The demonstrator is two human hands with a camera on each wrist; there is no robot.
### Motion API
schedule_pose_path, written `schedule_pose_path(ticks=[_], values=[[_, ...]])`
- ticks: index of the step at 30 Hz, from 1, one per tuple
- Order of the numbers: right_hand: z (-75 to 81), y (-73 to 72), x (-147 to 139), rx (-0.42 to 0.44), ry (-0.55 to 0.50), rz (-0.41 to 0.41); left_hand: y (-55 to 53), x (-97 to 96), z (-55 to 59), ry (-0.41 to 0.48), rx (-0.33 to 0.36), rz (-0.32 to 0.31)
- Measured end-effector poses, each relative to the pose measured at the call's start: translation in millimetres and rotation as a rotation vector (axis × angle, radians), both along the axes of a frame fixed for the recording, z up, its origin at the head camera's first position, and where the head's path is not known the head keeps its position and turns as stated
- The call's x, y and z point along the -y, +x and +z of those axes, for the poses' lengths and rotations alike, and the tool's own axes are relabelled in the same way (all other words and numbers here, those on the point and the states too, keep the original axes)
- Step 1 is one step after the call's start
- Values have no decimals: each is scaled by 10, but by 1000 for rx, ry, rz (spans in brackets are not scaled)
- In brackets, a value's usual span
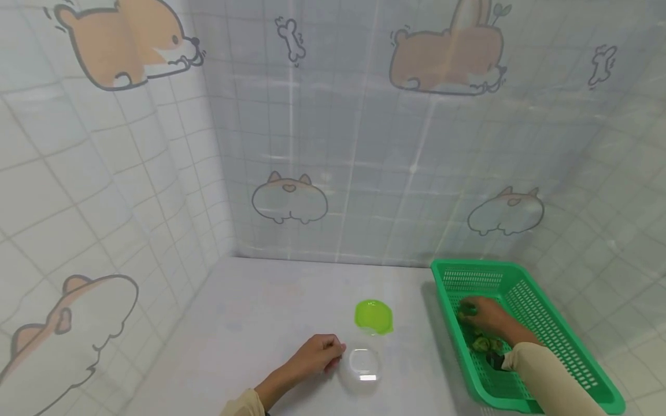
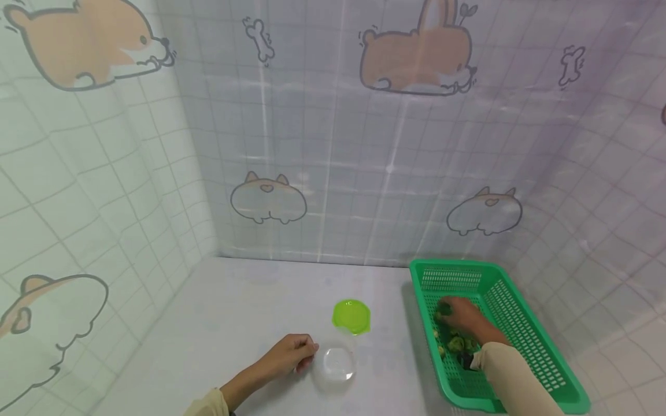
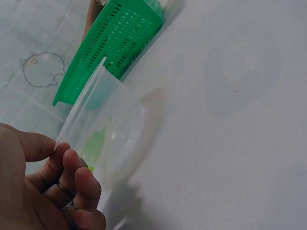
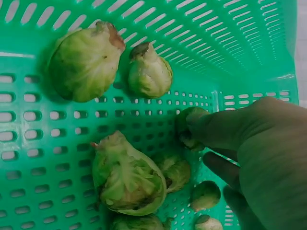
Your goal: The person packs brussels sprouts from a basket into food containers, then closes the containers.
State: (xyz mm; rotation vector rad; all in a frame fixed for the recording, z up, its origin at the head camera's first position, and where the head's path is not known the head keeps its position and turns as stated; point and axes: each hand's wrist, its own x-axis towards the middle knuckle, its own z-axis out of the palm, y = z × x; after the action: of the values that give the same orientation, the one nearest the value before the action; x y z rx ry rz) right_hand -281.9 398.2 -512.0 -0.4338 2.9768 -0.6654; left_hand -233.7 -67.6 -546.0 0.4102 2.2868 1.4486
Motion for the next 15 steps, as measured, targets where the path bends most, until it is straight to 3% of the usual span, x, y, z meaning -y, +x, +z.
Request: schedule_pose_path(ticks=[5,15], values=[[-36,-15,3,-26,11,29,-2,-6,-7,12,9,-10],[-48,66,20,-38,-23,13,-1,-5,-18,38,3,-18]])
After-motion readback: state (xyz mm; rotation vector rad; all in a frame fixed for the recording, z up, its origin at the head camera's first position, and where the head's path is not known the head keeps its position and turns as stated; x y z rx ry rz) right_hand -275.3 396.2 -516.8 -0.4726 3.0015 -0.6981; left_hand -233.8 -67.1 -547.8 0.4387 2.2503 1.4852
